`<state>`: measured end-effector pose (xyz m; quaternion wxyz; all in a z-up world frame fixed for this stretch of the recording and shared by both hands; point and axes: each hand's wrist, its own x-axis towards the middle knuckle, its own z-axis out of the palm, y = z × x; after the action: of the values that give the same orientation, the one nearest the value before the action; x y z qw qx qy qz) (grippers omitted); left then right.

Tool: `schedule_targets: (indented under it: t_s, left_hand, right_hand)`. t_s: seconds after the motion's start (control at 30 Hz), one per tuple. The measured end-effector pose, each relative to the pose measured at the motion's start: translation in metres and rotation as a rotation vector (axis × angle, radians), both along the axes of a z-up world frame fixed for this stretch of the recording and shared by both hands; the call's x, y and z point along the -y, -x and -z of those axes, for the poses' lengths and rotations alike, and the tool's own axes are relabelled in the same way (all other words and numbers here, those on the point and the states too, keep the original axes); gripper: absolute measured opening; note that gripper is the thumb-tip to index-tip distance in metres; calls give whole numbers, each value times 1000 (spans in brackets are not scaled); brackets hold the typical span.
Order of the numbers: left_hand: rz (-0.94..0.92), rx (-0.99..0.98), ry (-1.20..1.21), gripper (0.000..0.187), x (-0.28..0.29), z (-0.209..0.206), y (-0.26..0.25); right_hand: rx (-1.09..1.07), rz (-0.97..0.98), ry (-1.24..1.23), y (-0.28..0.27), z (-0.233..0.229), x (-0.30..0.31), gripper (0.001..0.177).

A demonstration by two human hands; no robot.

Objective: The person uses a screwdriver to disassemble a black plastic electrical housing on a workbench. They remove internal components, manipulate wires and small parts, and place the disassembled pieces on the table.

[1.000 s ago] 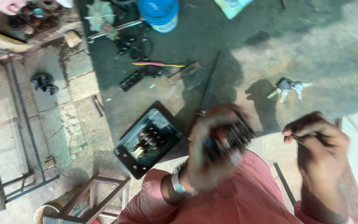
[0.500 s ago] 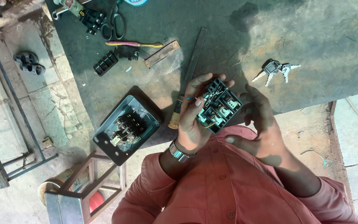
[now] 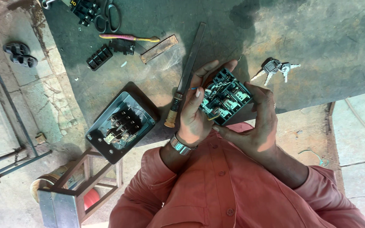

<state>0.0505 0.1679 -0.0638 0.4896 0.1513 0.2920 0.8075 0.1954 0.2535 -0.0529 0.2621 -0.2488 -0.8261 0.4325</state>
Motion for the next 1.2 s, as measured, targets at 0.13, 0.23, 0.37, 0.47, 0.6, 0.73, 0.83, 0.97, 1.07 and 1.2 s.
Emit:
schedule_targets:
  t_s: [0.13,0.23,0.37,0.47,0.6,0.73,0.83,0.97,1.07,1.2]
  left_hand:
    - [53,34,19,76,2,6,1]
    - [47,4,61,86,9,14,2]
    - [-44,-377,197,84,38,22,8]
    - [-98,-837,388,70,74,24,9]
    - [-114,-1413,571,57,102,41,11]
    - [-142,-1777,666,44,109,72,8]
    - [-235,-1983,673,35,112,90,5]
    - [-323,-2107,752,30,118,104,2]
    - [-325,-2132,839,30,122,110,3]
    - [-323,-2148,875,31,124,120,-1]
  right_hand:
    - [11,67,-152,1,6,-3,103]
    - [-27,62,-192,2,8,-8,99]
    - [-26,94,-158,2,8,-13,98]
    - [-10,127,-172,2,8,-15,100]
    - [25,171,-193,8,14,-22,103]
    - [-109,167,-381,31,31,-54,98]
    - [-76,224,-421,47,44,-85,96]
    - [-92,263,-458,58,53,-111,97]
    - [-88,283,-475,61,55,-118,98]
    - [-84,307,-476,59,58,-122,105]
